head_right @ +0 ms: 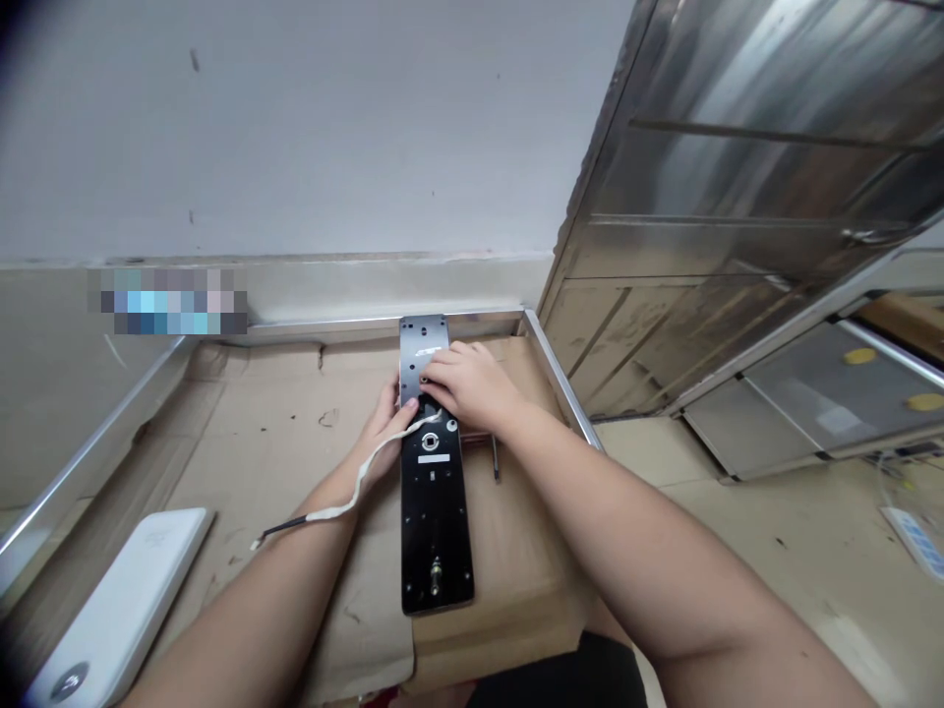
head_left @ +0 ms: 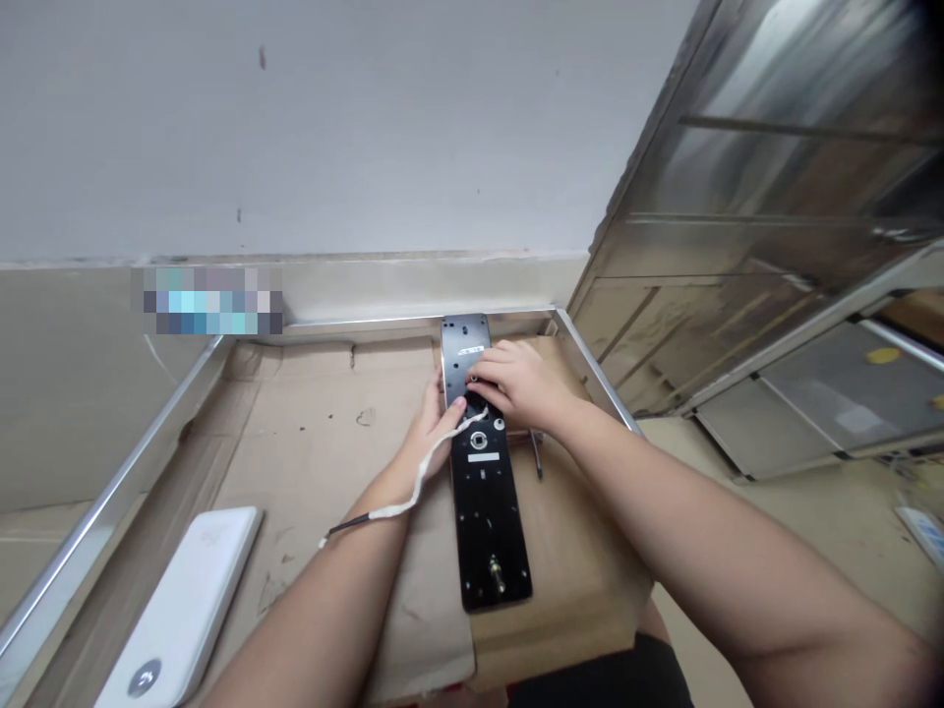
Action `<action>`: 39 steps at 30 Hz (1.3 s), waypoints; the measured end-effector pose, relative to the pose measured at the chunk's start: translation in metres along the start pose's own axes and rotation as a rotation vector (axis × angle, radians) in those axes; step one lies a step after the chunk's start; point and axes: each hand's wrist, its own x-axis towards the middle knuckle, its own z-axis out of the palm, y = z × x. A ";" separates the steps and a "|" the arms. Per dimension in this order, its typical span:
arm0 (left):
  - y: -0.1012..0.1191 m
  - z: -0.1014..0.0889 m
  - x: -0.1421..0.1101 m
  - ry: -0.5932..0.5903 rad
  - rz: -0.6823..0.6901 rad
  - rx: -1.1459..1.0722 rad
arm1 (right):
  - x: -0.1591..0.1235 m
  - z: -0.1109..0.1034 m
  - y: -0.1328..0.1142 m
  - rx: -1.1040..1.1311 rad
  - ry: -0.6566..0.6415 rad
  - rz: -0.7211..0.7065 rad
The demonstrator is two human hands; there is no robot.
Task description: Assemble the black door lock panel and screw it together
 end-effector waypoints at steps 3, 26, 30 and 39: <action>0.008 -0.002 -0.003 0.012 0.036 0.060 | -0.002 -0.011 -0.004 0.004 0.134 -0.051; 0.057 -0.009 -0.016 0.020 -0.112 -0.420 | -0.005 -0.024 -0.028 0.682 0.395 0.226; 0.064 -0.012 -0.013 0.112 -0.157 -0.467 | -0.004 -0.021 -0.029 0.632 -0.125 0.042; 0.077 -0.061 -0.007 0.270 -0.125 -0.295 | -0.001 -0.028 -0.002 0.496 0.173 0.397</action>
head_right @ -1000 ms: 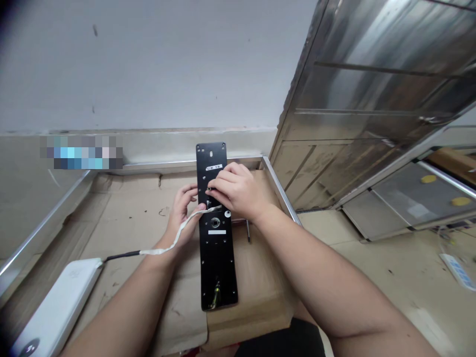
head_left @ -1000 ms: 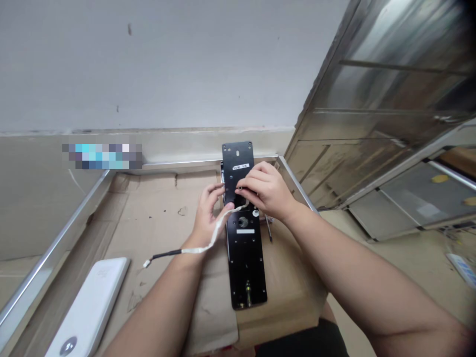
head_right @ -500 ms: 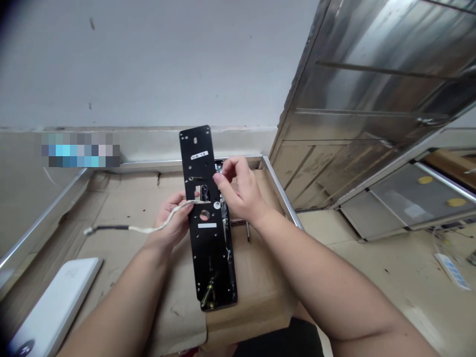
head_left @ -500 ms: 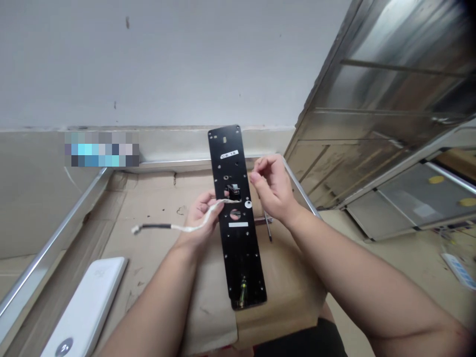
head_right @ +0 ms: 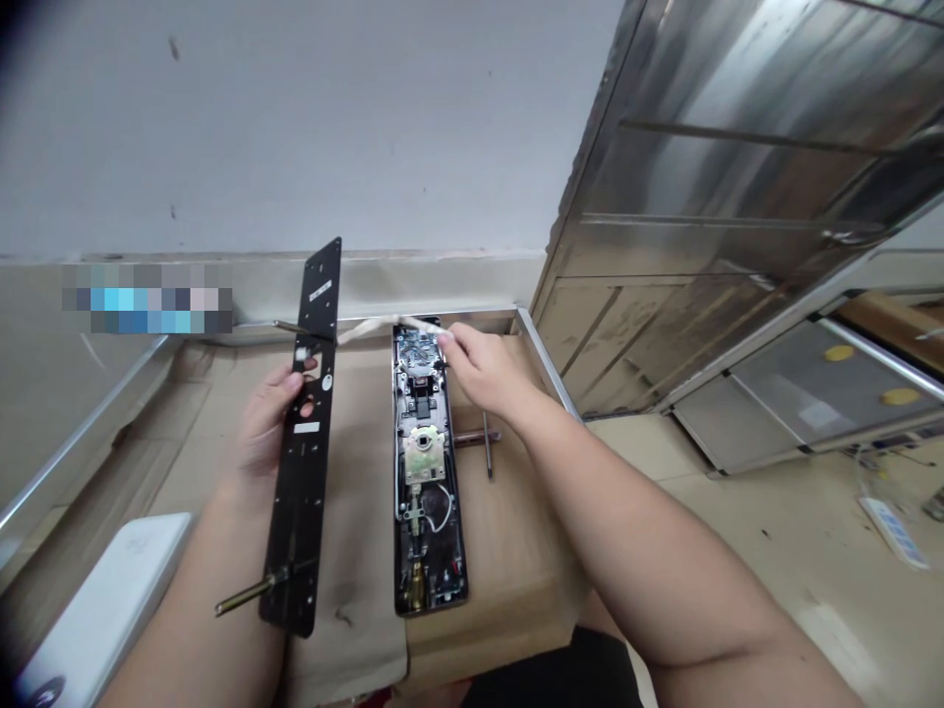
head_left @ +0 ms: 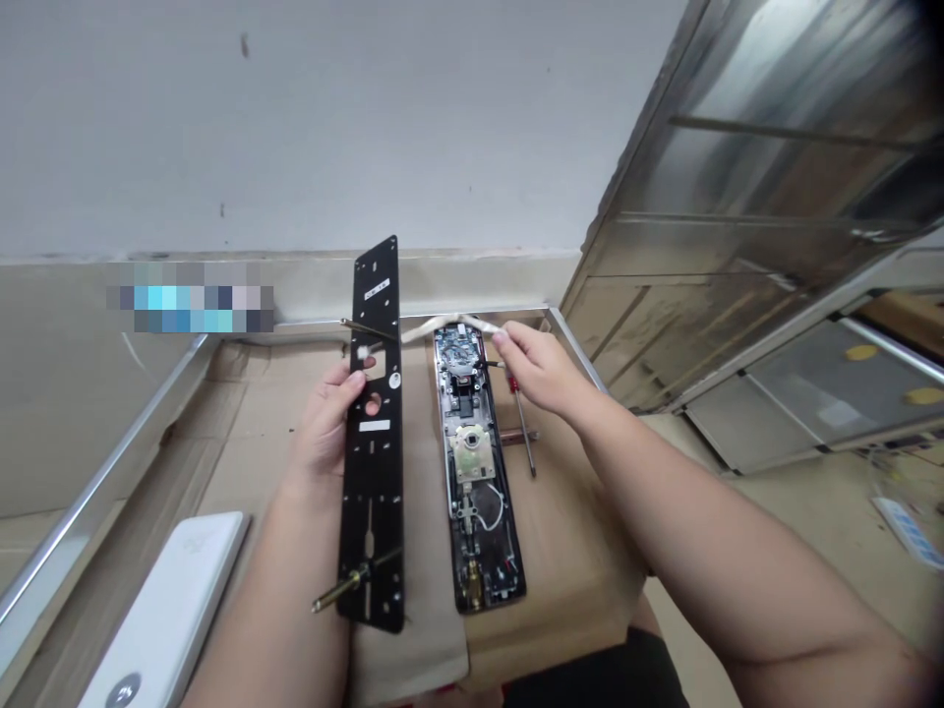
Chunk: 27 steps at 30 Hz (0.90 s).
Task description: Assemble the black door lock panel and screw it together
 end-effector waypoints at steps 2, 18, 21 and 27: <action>0.006 -0.010 0.003 0.004 -0.046 0.086 | 0.002 0.000 0.006 0.132 0.075 0.096; -0.016 -0.029 0.009 -0.156 -0.474 0.409 | 0.006 0.017 0.030 0.040 0.027 0.046; -0.024 -0.029 0.013 -0.193 -0.467 0.516 | 0.006 0.022 0.038 -0.151 0.008 -0.017; -0.039 -0.039 0.023 -0.186 -0.394 0.959 | 0.010 0.030 0.040 -0.297 0.016 -0.031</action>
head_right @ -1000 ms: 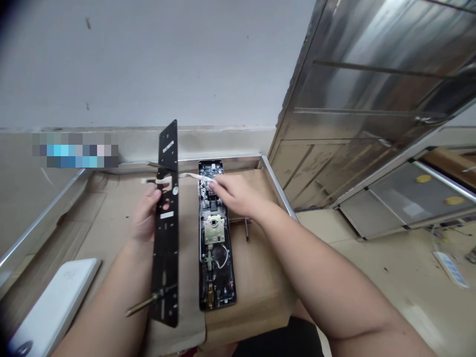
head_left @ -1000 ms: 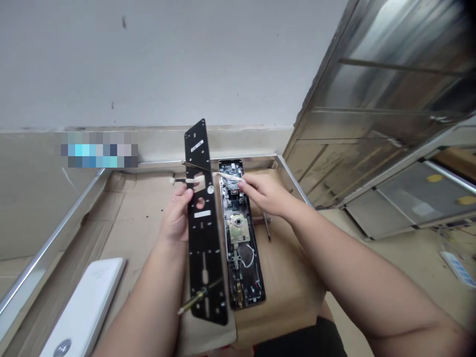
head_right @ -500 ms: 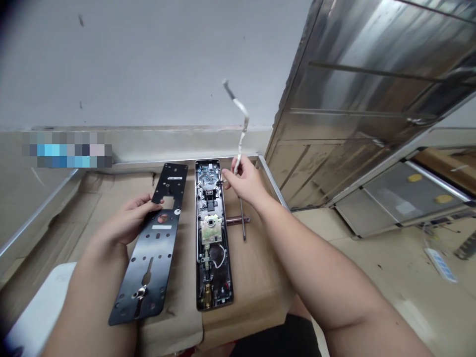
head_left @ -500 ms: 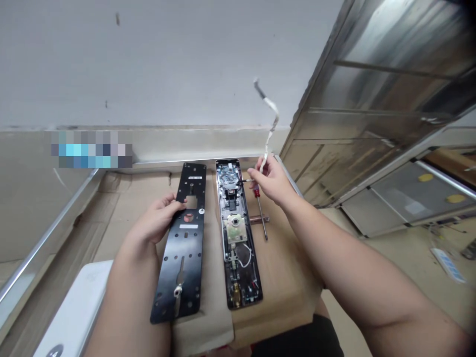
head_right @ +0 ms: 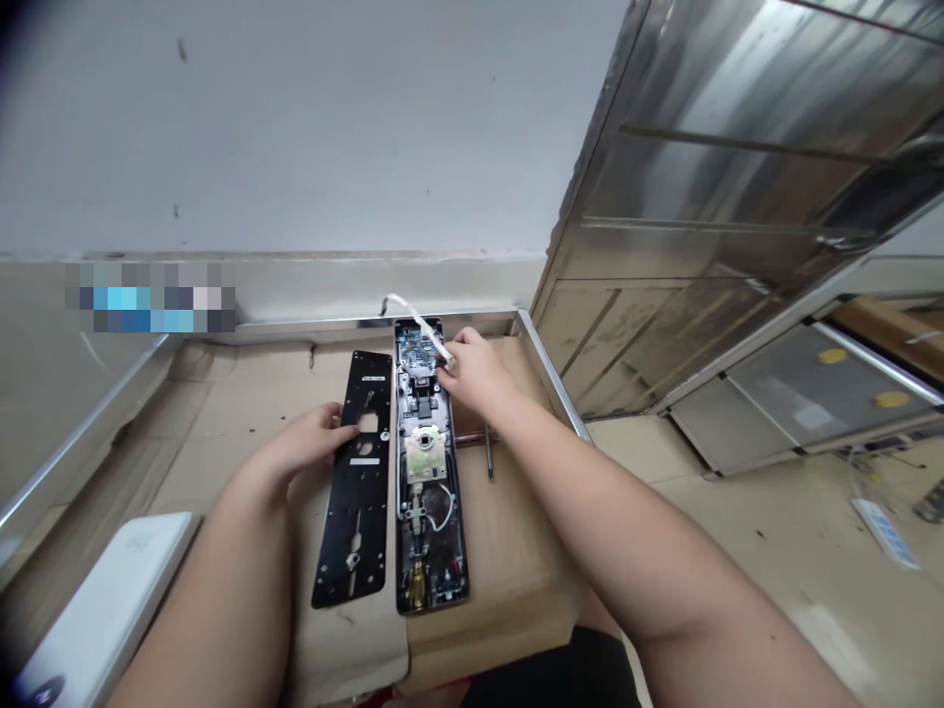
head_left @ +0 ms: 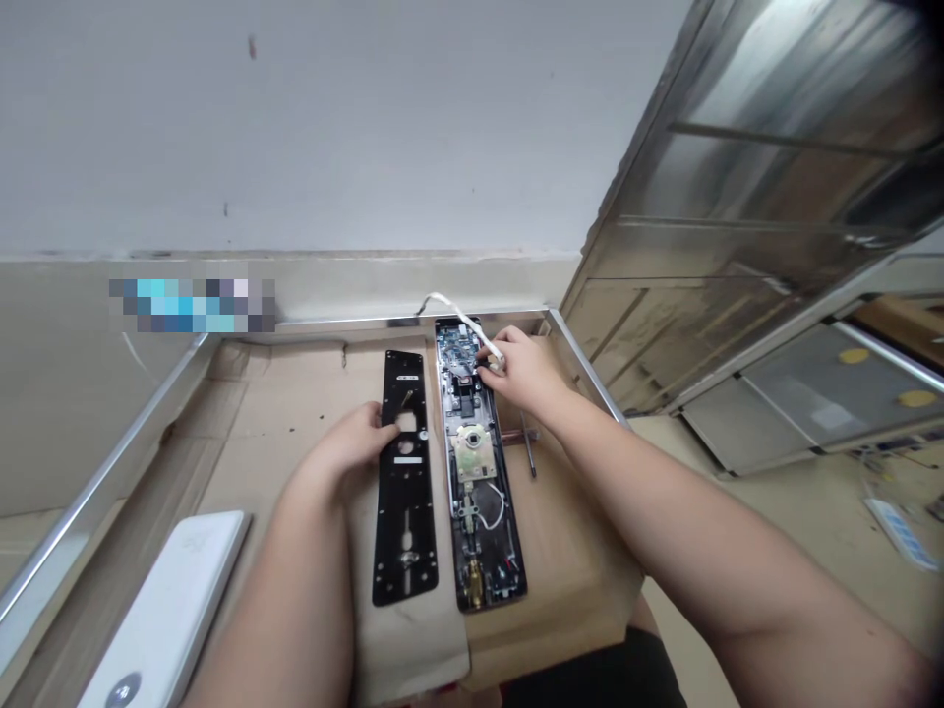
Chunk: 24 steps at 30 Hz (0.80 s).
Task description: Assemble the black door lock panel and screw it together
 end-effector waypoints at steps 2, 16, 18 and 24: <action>-0.003 -0.001 0.002 0.048 -0.028 0.162 | 0.001 0.001 -0.001 -0.033 -0.025 0.003; 0.030 0.042 -0.011 -0.079 0.323 -0.381 | 0.010 0.005 0.000 -0.127 -0.068 0.110; 0.034 0.057 -0.010 -0.092 0.330 -0.404 | 0.010 0.004 0.001 -0.129 -0.076 0.099; 0.027 0.073 0.005 -0.041 0.436 -0.446 | 0.006 0.001 -0.003 -0.190 -0.058 -0.015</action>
